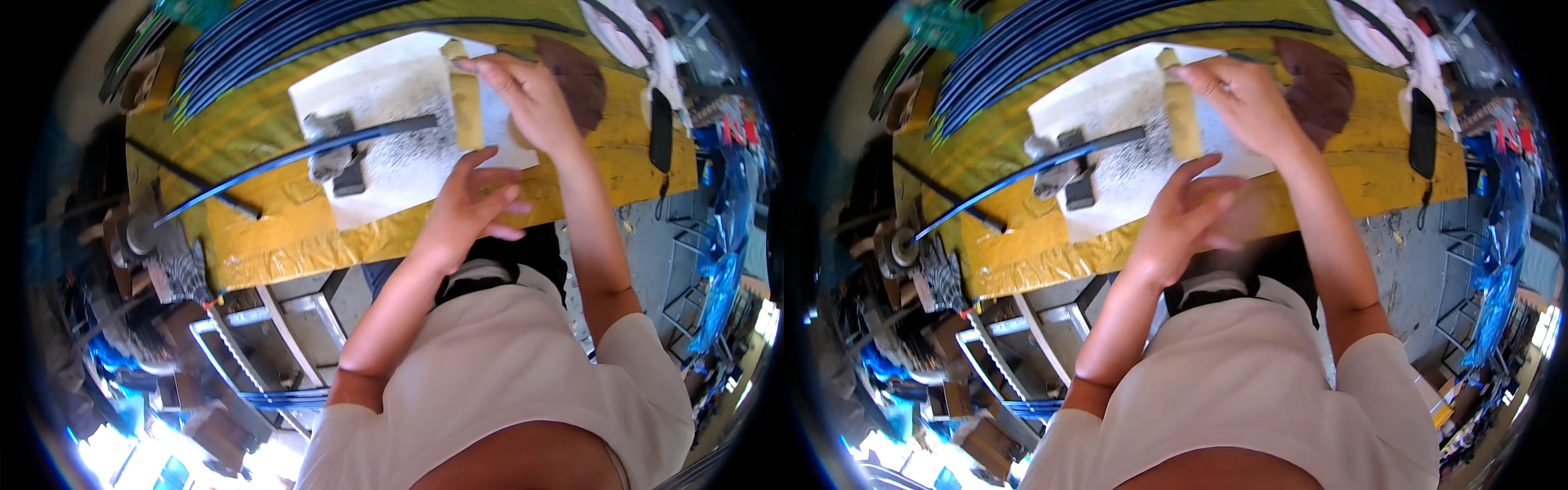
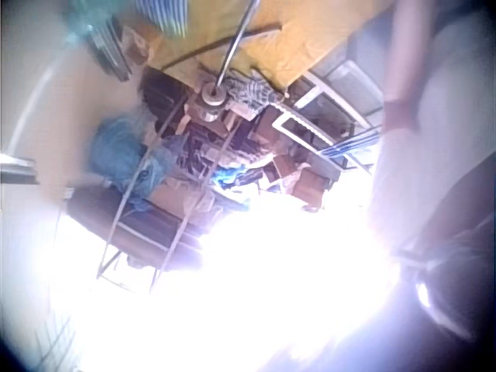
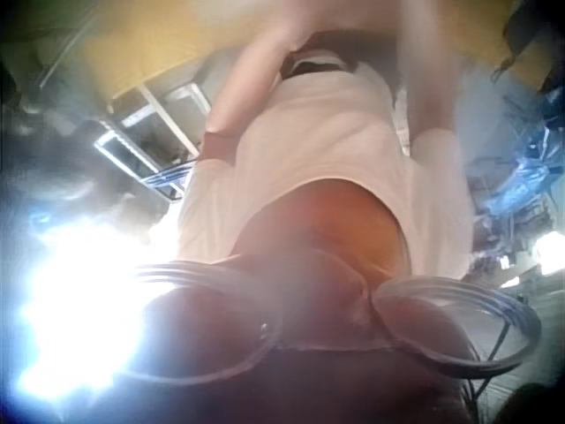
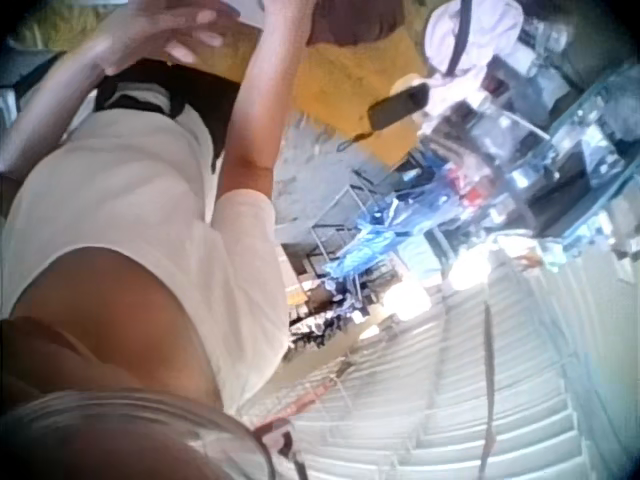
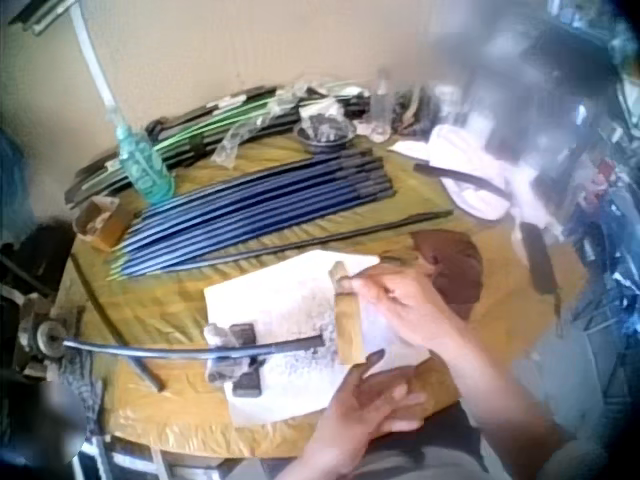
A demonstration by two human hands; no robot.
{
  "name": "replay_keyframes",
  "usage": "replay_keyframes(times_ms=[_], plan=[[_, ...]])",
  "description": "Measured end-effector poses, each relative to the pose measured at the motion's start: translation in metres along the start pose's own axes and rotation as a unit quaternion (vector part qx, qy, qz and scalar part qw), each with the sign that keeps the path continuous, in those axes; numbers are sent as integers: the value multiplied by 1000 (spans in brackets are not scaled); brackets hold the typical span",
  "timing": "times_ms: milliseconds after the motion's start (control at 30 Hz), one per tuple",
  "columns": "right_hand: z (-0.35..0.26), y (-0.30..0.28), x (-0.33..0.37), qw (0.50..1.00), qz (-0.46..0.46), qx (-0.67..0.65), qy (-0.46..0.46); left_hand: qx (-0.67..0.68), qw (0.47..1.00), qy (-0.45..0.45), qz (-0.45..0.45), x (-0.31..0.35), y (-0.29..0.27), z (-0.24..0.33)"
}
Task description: The person repeatedly sands and wipes long, thin blue rods using a small yellow abrasive block and a brown cloth. They handle the rods one at a time, rubbing the surface and then wiping it clean before moving to the next rod.
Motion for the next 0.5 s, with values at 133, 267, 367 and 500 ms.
replay_keyframes(times_ms=[133,267,367,500], plan=[[-7,-34,23,995,96,0,29,-68,996,48,17,17,-4,9],[9,-100,69,962,241,22,122,-78,987,128,56,39,-6,19],[44,-140,101,933,169,249,196,-57,978,174,100,56,-12,22],[36,-118,99,854,78,512,53,84,936,294,174,81,-39,17]])
Point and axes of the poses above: each hand's wrist, its own x-axis away from the middle knuckle, its own y-axis out of the palm, z = x × y, the point moved 3 cm from there along -x, towards the middle knuckle, and after that the axes turned 15 degrees about -y, right-handed, at the moved point
